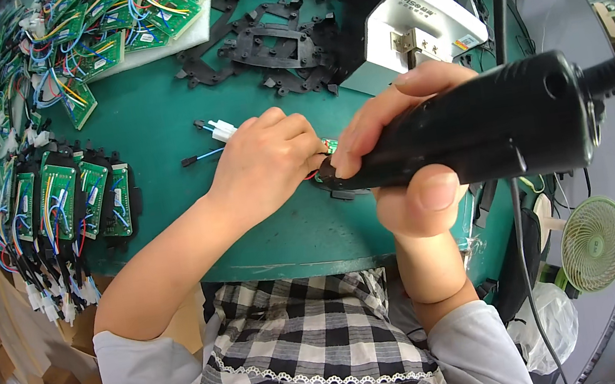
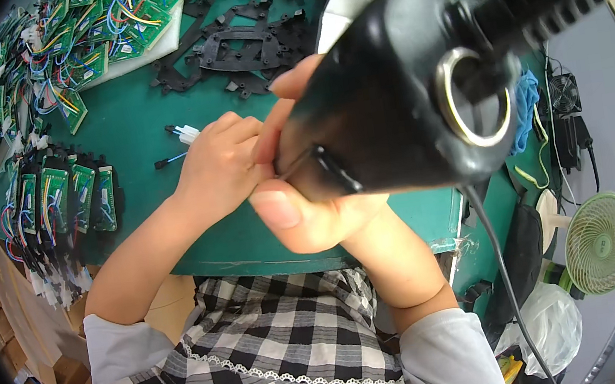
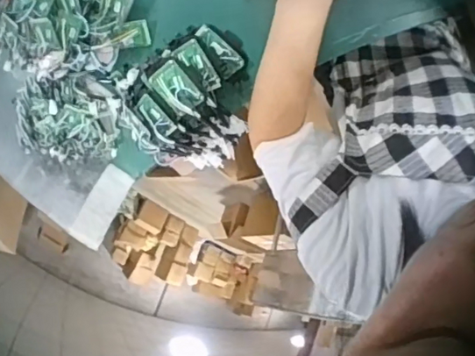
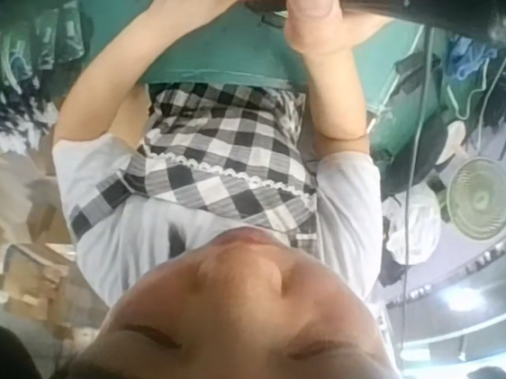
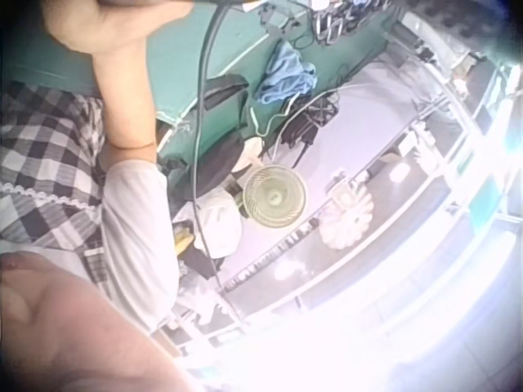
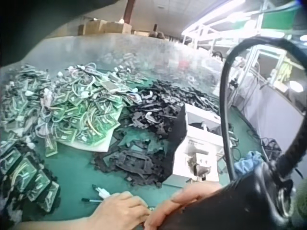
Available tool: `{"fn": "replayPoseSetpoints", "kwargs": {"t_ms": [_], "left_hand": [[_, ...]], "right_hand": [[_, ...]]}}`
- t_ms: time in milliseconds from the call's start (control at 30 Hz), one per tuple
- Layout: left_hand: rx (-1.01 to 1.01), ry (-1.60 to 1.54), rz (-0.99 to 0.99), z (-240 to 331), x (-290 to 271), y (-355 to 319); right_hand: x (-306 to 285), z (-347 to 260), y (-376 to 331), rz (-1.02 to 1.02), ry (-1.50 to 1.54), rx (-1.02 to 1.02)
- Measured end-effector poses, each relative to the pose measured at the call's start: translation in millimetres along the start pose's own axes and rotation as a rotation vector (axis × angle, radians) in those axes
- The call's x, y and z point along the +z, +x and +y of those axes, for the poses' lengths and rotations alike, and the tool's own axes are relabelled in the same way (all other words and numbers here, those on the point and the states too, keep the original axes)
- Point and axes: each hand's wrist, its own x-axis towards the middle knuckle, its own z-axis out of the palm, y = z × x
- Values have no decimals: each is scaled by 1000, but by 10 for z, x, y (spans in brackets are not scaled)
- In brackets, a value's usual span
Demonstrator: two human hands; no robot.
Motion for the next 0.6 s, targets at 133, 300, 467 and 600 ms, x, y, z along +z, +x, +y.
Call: {"fn": "replayPoseSetpoints", "kwargs": {"t_ms": [133,300,467,600], "left_hand": [[-8,13,-25,29,-22,10],[-8,11,-47,10,16,24],[-28,-13,17,159,-91,-69],[69,176,-156,319,79,-75]], "right_hand": [[-42,16,9,-54,32,42],[-106,58,23,-101,-16,-29],[-432,6,122,298,345,-6],[-827,25,256,440,467,55]]}}
